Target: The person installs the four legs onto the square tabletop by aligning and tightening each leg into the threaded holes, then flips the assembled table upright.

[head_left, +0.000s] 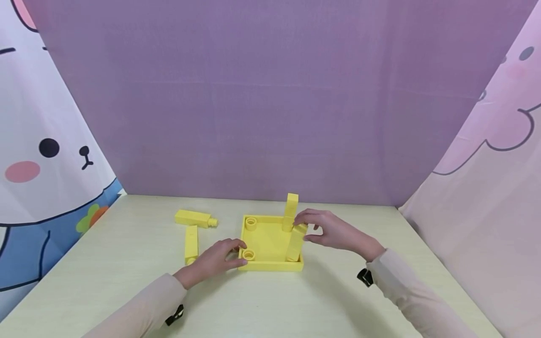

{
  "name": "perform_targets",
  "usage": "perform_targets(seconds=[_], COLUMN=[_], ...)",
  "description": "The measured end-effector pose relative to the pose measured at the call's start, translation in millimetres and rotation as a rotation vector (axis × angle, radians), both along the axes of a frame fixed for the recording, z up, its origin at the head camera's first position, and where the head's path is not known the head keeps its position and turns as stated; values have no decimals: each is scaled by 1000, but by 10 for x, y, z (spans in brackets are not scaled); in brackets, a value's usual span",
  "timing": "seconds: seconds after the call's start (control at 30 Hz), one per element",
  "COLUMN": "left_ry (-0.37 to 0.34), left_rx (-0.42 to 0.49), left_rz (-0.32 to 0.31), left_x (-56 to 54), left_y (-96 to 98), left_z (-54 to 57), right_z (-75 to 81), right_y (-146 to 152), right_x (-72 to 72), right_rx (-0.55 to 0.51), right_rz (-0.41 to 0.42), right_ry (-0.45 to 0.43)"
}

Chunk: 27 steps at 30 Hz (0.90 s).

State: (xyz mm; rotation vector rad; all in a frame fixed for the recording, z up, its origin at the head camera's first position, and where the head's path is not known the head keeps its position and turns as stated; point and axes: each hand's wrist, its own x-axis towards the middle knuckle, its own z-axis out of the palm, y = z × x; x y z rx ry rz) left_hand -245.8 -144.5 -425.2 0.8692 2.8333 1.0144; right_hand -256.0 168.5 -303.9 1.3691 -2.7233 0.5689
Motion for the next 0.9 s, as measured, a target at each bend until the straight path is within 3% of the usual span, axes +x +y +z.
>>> perform_targets(seconds=[0.3, 0.57, 0.73, 0.9], left_ry=[3, 6, 5, 7], left_rx=[1, 0, 3, 0], left_rz=[4, -1, -12, -9], left_x=[2, 11, 7, 4], left_y=[-2, 1, 8, 7], left_z=[0, 0, 5, 4], right_z=[-81, -162, -165, -142], right_y=[-29, -56, -46, -13], right_x=[32, 47, 34, -6], right_rx=[-54, -47, -48, -47], right_rz=[-74, -159, -137, -85], right_ry=[31, 123, 175, 141])
